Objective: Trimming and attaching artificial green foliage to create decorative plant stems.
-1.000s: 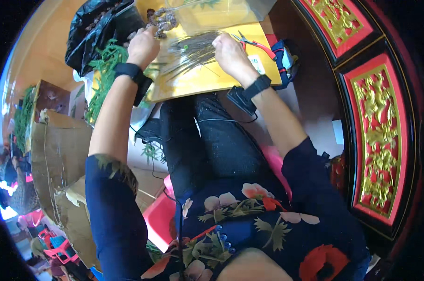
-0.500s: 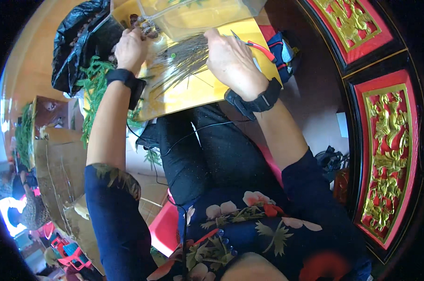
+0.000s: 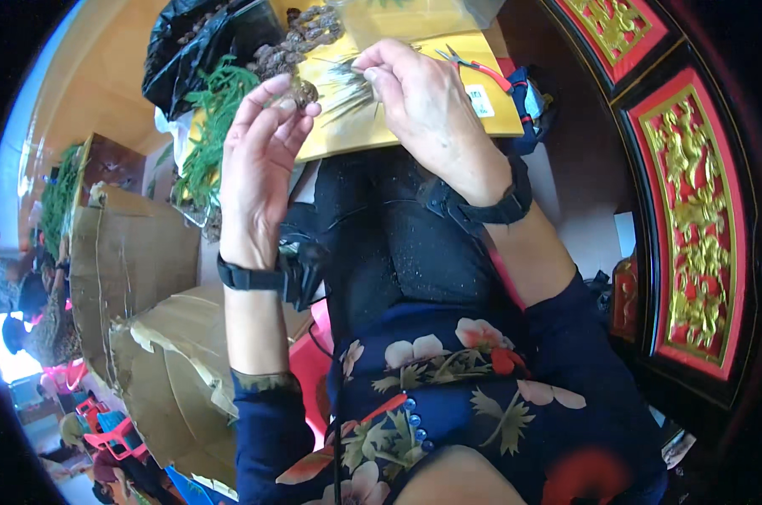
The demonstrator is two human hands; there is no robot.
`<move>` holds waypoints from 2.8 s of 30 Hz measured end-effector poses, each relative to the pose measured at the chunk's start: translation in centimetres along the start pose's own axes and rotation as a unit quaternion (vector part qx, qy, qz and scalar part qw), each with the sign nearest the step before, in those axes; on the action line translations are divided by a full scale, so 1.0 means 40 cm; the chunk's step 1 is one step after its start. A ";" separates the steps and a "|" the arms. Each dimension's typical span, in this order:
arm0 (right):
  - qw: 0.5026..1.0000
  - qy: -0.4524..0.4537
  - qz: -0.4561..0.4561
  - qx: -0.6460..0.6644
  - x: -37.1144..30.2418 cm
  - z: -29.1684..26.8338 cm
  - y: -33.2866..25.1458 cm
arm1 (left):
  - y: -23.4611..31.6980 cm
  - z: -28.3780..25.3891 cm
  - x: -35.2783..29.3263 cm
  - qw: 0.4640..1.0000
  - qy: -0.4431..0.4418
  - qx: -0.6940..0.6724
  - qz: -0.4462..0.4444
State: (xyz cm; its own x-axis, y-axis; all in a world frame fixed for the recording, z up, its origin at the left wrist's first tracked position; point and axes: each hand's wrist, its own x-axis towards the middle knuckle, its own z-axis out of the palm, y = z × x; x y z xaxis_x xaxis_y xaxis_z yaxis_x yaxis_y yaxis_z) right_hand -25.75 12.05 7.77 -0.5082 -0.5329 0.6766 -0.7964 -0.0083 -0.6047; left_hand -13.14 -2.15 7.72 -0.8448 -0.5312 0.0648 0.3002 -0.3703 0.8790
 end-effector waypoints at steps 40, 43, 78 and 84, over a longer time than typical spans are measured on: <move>0.999 0.000 -0.031 0.037 -0.241 -0.052 -0.201 | -0.060 0.099 -0.304 0.988 0.093 -0.021 0.124; 0.999 -0.001 -0.025 0.036 -0.241 -0.051 -0.204 | -0.066 0.096 -0.303 0.985 0.096 -0.020 0.139; 0.995 0.045 -0.071 0.044 -0.258 -0.050 -0.242 | -0.085 0.054 -0.294 0.950 -0.047 -0.308 0.017; 0.996 0.038 -0.062 0.042 -0.247 -0.069 -0.238 | -0.083 0.069 -0.299 0.953 -0.079 -0.292 0.005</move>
State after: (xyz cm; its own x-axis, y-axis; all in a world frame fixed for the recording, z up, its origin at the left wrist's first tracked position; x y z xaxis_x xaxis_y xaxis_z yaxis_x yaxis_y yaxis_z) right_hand -14.06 19.72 7.99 -0.4330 -0.4579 0.7764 -0.8260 -0.1434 -0.5452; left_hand -5.25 7.51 5.33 -0.8828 -0.4330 0.1823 0.4652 -0.7513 0.4681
